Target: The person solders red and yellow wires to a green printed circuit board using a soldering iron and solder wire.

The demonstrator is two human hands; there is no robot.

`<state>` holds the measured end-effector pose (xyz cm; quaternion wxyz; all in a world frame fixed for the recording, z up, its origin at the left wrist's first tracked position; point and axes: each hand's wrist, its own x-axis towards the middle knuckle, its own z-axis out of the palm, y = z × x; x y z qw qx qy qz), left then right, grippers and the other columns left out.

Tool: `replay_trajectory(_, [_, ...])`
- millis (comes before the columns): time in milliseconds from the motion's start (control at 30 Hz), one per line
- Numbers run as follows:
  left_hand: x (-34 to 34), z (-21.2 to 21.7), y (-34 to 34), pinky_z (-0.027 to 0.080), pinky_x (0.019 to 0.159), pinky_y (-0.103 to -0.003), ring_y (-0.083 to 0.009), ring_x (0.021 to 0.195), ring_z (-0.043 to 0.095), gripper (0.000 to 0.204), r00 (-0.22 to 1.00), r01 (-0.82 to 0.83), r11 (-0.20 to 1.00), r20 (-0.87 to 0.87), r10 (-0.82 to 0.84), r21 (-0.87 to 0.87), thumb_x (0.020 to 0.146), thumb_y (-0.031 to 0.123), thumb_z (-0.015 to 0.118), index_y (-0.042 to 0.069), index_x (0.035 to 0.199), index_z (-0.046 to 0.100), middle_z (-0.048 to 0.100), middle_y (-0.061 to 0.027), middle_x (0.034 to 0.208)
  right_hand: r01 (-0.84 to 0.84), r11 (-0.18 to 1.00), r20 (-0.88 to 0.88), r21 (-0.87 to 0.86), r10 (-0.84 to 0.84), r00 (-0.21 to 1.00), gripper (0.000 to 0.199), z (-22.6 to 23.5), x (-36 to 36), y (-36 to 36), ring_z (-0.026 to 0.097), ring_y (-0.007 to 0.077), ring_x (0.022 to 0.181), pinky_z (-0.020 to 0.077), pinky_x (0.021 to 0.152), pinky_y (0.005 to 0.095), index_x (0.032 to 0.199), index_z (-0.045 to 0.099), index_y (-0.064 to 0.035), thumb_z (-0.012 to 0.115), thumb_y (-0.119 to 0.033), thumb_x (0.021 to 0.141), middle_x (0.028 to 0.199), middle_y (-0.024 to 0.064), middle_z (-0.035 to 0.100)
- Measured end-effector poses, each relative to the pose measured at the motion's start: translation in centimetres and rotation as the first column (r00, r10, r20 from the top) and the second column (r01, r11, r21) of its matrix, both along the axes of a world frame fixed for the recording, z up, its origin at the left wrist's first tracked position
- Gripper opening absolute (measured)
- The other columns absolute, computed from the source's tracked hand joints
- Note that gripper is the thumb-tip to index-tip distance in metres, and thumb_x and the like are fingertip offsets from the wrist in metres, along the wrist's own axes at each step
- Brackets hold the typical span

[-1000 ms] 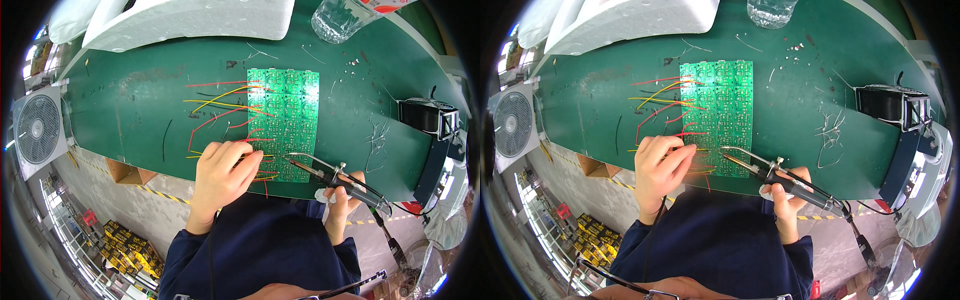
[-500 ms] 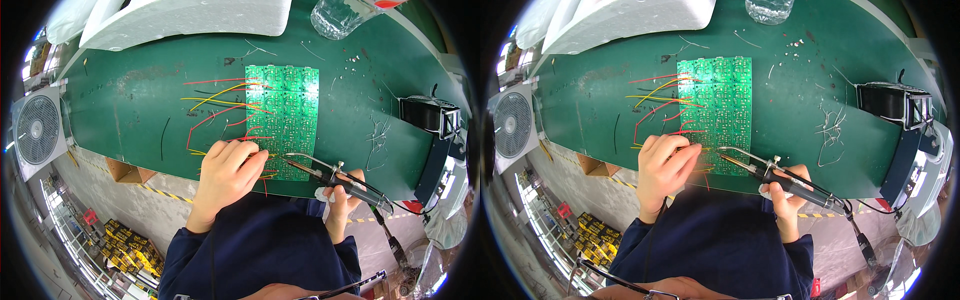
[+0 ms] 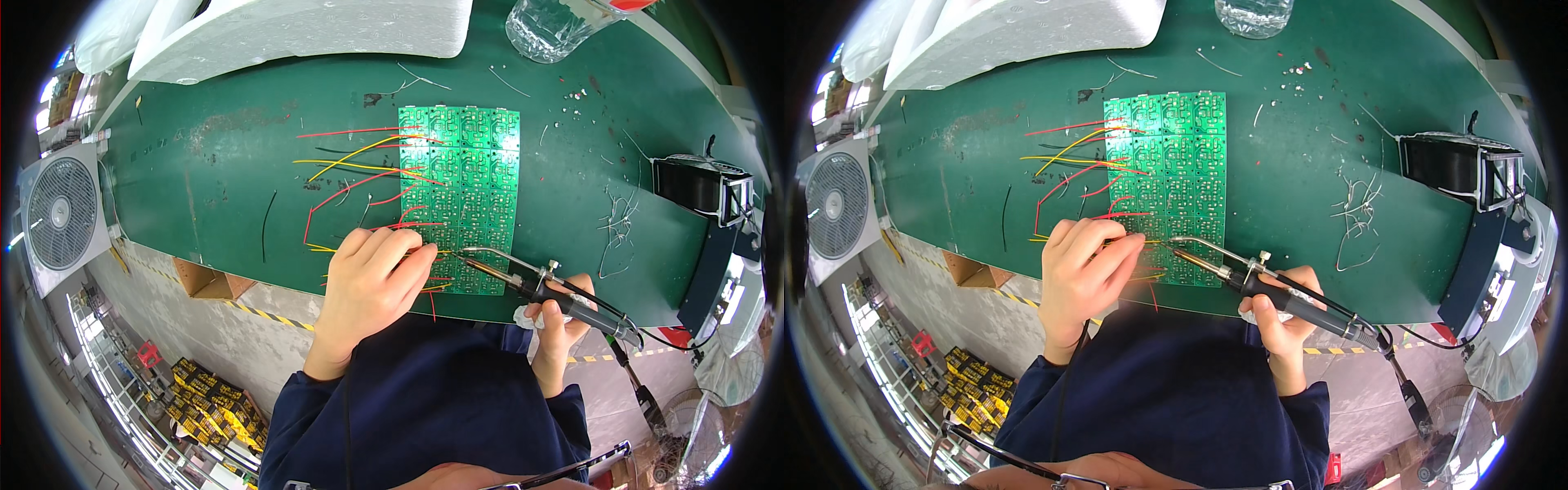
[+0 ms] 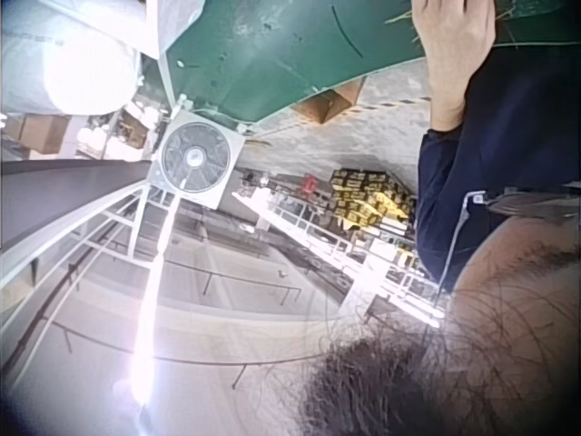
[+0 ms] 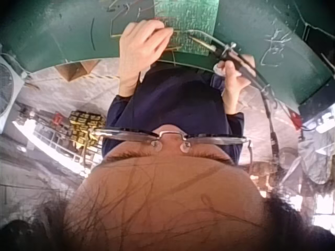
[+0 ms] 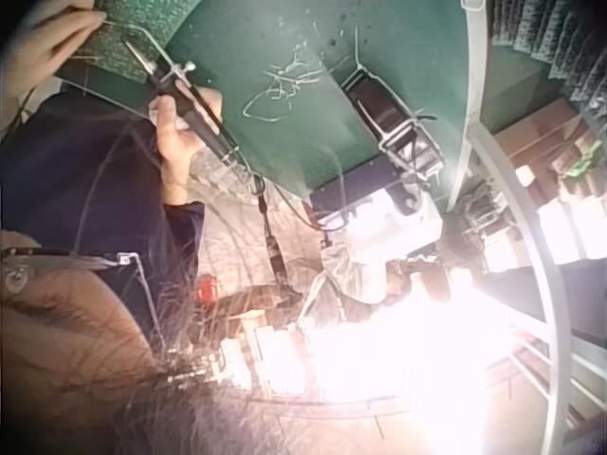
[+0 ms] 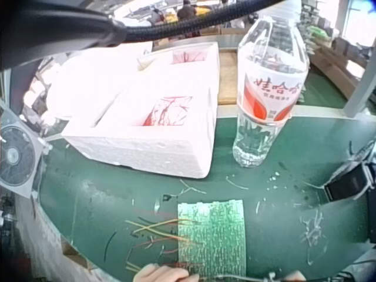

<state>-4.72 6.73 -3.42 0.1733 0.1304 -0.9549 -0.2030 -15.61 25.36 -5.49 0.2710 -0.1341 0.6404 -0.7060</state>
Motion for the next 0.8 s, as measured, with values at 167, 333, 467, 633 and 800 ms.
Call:
replay_trajectory(167, [-0.04, -0.05, -0.01, 0.030, 0.048, -0.026, -0.0133, 0.054, 0.046, 0.016, 1.000, -0.001, 1.000, 0.005, 0.001, 0.000, 0.055, 0.002, 0.065, 0.007, 0.068, 0.057, 0.047, 0.0008, 0.064, 0.002, 1.000, -0.017, 0.016, -0.002, 1.000, 0.019, -0.07, -0.02, -0.03, 0.054, 0.0131, 0.047, 0.0431, 0.043, 0.0217, 0.076, 0.043, 0.0033, 0.058, -0.006, 0.067, 0.059, 0.0100, 0.052])
replay_trajectory(333, [0.00, 0.01, -0.02, 0.030, 0.049, -0.026, -0.0132, 0.054, 0.046, 0.016, 1.000, 0.000, 1.000, 0.007, 0.000, -0.010, 0.055, 0.003, 0.064, 0.007, 0.068, 0.057, 0.047, 0.0008, 0.065, -0.006, 1.000, -0.047, 0.024, 0.007, 0.999, 0.018, -0.16, -0.02, 0.02, 0.053, 0.0129, 0.046, 0.0424, 0.044, 0.0211, 0.075, 0.045, 0.0035, 0.057, -0.006, 0.067, 0.057, 0.0095, 0.052])
replay_trajectory(467, [-0.01, -0.04, -0.06, 0.030, 0.049, -0.025, -0.0131, 0.054, 0.046, 0.016, 1.000, 0.012, 1.000, 0.016, -0.012, -0.012, 0.055, 0.003, 0.064, 0.007, 0.068, 0.057, 0.047, 0.0008, 0.065, -0.005, 1.000, -0.053, 0.023, 0.006, 0.999, 0.017, -0.17, -0.06, -0.03, 0.054, 0.0130, 0.046, 0.0423, 0.044, 0.0211, 0.075, 0.045, 0.0037, 0.057, -0.006, 0.067, 0.057, 0.0096, 0.053])
replay_trajectory(633, [-0.13, 0.15, -0.03, 0.030, 0.050, -0.026, -0.0131, 0.055, 0.046, 0.016, 1.000, 0.016, 1.000, 0.024, -0.015, -0.016, 0.055, 0.003, 0.064, 0.007, 0.069, 0.057, 0.047, 0.0009, 0.066, -0.011, 1.000, -0.055, 0.023, 0.013, 0.998, 0.018, -0.19, -0.12, 0.02, 0.054, 0.0130, 0.046, 0.0422, 0.044, 0.0210, 0.075, 0.045, 0.0036, 0.057, -0.006, 0.067, 0.057, 0.0098, 0.053])
replay_trajectory(800, [-0.01, 0.08, -0.05, 0.030, 0.050, -0.026, -0.0131, 0.055, 0.046, 0.017, 0.999, 0.023, 0.999, 0.024, -0.022, -0.031, 0.054, 0.003, 0.064, 0.007, 0.069, 0.057, 0.048, 0.0009, 0.066, -0.005, 1.000, -0.030, 0.019, 0.005, 1.000, 0.018, -0.11, -0.08, -0.01, 0.054, 0.0130, 0.047, 0.0422, 0.044, 0.0210, 0.075, 0.044, 0.0033, 0.058, -0.007, 0.067, 0.057, 0.0099, 0.053])
